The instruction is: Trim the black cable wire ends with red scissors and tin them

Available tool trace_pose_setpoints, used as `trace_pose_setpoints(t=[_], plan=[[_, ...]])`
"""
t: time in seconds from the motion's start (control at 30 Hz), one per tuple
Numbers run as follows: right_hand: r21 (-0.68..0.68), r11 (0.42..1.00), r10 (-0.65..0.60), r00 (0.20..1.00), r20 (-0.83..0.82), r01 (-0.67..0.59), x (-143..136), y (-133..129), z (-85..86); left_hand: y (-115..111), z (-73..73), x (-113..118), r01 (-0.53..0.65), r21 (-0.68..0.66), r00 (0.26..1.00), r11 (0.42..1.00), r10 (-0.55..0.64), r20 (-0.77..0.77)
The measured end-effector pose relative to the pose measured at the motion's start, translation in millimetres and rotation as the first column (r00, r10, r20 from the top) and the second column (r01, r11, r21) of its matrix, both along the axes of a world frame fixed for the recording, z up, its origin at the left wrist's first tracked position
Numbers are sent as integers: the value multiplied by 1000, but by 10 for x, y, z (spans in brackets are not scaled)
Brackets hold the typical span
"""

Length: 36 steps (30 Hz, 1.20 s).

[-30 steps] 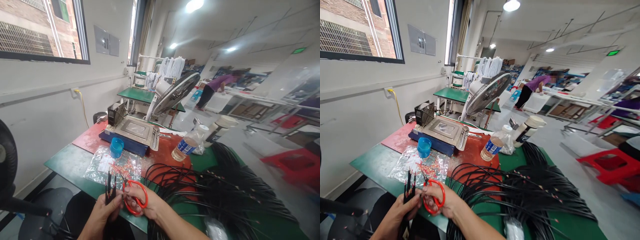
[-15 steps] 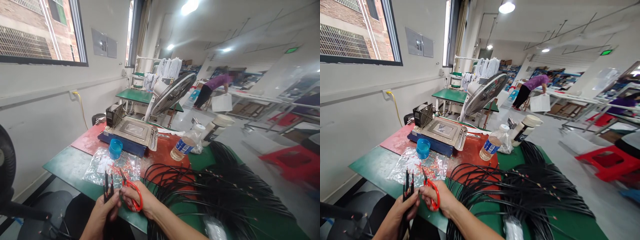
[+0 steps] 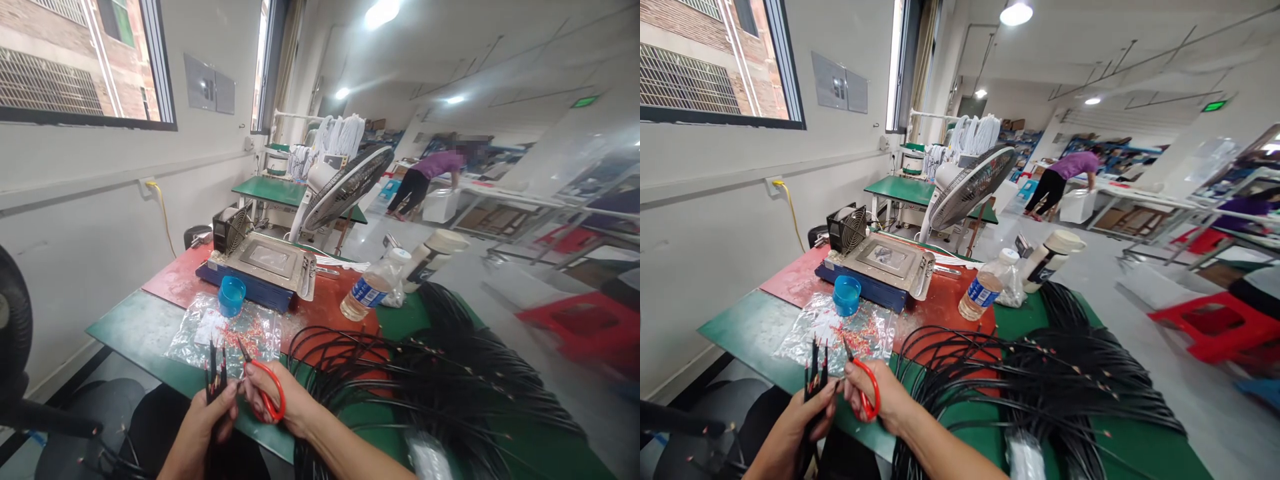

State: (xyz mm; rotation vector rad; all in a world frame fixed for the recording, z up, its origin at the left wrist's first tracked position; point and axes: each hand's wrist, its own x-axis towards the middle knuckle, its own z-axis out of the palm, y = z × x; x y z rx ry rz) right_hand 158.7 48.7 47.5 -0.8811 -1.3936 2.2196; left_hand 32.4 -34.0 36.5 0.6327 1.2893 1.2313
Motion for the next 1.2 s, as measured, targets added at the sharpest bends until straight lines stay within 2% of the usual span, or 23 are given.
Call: trace_pose_setpoints(t=[0.13,0.33,0.43,0.67,0.9,1.1,1.2], plan=[[-37,999,1,1000,27,0,8,2,18,-3,-8,-2,14,-4,1000,1000,-14,-6],[-166,986,23,997,73,-10,23,12,12,-31,37,13,33,31,998,999,-34,49],[-142,989,42,999,17,-39,23,10,-17,-34,42,17,5,12,994,1000,-7,107],[-128,991,32,998,-47,-38,22,4,-99,-22,-8,20,36,-5,966,999,-34,256],[-87,996,13,1000,-22,-14,5,-24,-41,-22,6,46,-26,-13,992,1000,28,126],[-71,997,-21,999,-37,18,-10,-24,-36,21,-90,35,-41,-24,994,999,44,105],[-78,997,-22,999,-47,19,-9,-22,-63,18,-86,43,-53,-44,993,998,57,105]])
